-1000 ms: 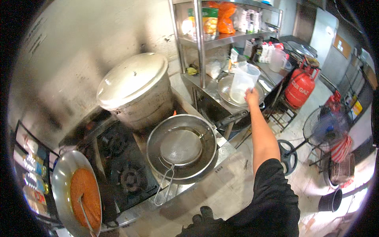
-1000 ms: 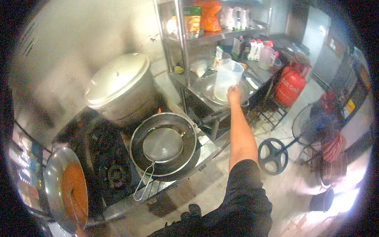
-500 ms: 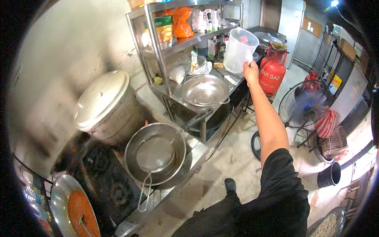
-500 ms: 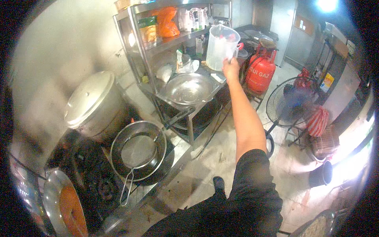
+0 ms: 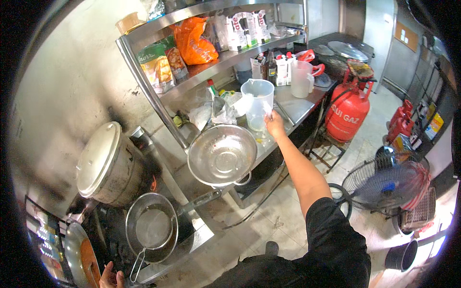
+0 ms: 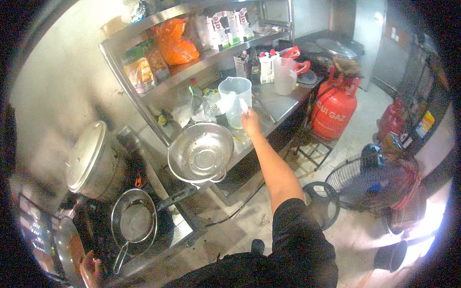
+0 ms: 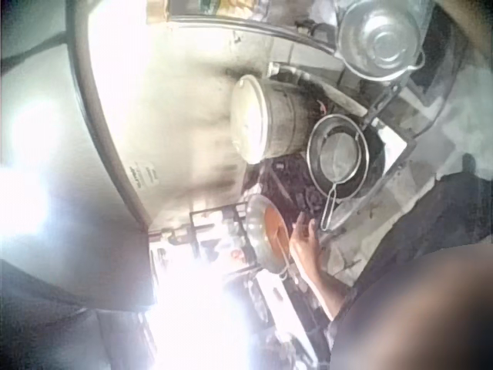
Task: The person stirs a red meat-based sauce in a large wok on a gas stove. They pour cooking oil from a large container into a measuring jug, then add the oil to the wok. The person adds a powdered ingredient from a packet and a small yellow cube to the sauce, stirring after each addition.
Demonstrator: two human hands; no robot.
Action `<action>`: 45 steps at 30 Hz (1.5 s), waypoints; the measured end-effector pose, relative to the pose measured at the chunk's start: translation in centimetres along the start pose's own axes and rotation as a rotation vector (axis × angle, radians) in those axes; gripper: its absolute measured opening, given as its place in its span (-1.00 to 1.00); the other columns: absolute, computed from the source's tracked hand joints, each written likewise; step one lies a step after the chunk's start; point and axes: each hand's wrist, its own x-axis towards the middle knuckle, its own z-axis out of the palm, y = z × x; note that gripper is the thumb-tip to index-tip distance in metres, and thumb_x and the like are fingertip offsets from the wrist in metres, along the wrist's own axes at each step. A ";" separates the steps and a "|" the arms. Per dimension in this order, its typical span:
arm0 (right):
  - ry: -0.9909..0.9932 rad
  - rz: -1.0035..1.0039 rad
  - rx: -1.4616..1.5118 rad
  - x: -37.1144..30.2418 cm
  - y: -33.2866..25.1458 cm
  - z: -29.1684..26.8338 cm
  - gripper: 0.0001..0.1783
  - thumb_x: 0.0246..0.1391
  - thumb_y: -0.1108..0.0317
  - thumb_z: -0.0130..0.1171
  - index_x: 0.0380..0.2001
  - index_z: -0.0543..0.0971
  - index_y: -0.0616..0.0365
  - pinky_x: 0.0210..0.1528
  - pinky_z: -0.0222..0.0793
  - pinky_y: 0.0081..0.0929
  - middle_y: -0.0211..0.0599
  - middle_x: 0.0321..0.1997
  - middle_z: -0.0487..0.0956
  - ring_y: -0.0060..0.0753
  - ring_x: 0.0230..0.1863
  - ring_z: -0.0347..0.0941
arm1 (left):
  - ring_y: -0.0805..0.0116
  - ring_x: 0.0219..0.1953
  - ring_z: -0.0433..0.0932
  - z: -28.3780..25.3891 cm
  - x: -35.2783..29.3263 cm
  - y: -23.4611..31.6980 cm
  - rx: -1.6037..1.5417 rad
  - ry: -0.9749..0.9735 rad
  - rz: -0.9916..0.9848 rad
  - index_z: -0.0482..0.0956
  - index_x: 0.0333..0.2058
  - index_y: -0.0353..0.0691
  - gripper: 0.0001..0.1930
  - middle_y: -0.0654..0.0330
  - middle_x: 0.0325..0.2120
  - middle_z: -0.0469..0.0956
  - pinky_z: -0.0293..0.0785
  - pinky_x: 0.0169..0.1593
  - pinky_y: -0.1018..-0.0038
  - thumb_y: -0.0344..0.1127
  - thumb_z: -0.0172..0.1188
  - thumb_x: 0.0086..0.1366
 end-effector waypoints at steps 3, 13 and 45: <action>-0.047 -0.007 -0.030 1.0 2.0 2.7 -0.78 0.10 0.44 0.08 -0.16 0.45 0.22 -0.47 0.35 -0.56 -0.37 -0.40 0.51 -0.58 -0.51 0.38 | 0.21 -0.16 0.56 0.1 -1.0 2.4 -0.108 0.048 -0.001 0.45 0.05 -0.31 -0.54 -0.04 -0.20 0.58 0.41 -0.01 0.40 -0.16 0.15 0.25; -0.027 0.043 0.091 -2.3 -1.1 1.9 -0.34 -0.08 0.34 0.29 0.09 0.28 0.26 -0.07 0.37 -0.36 -0.05 0.08 0.36 -0.22 -0.02 0.38 | 0.16 -0.35 0.54 1.3 7.0 11.8 -0.175 -0.147 0.312 0.50 -0.07 -0.35 -0.61 -0.05 -0.36 0.56 0.44 -0.27 0.29 -0.41 0.18 0.08; -0.391 0.973 0.703 -17.6 -6.7 -6.2 -0.25 -0.06 0.59 -0.03 0.22 -0.03 0.06 -0.51 0.61 -0.21 -0.03 -0.04 0.43 -0.07 -0.32 0.55 | -0.12 -0.15 0.54 23.5 36.1 48.1 -0.307 -0.131 0.497 0.52 -0.21 -0.34 -0.59 -0.18 -0.25 0.55 0.44 -0.07 0.14 -0.12 0.25 0.08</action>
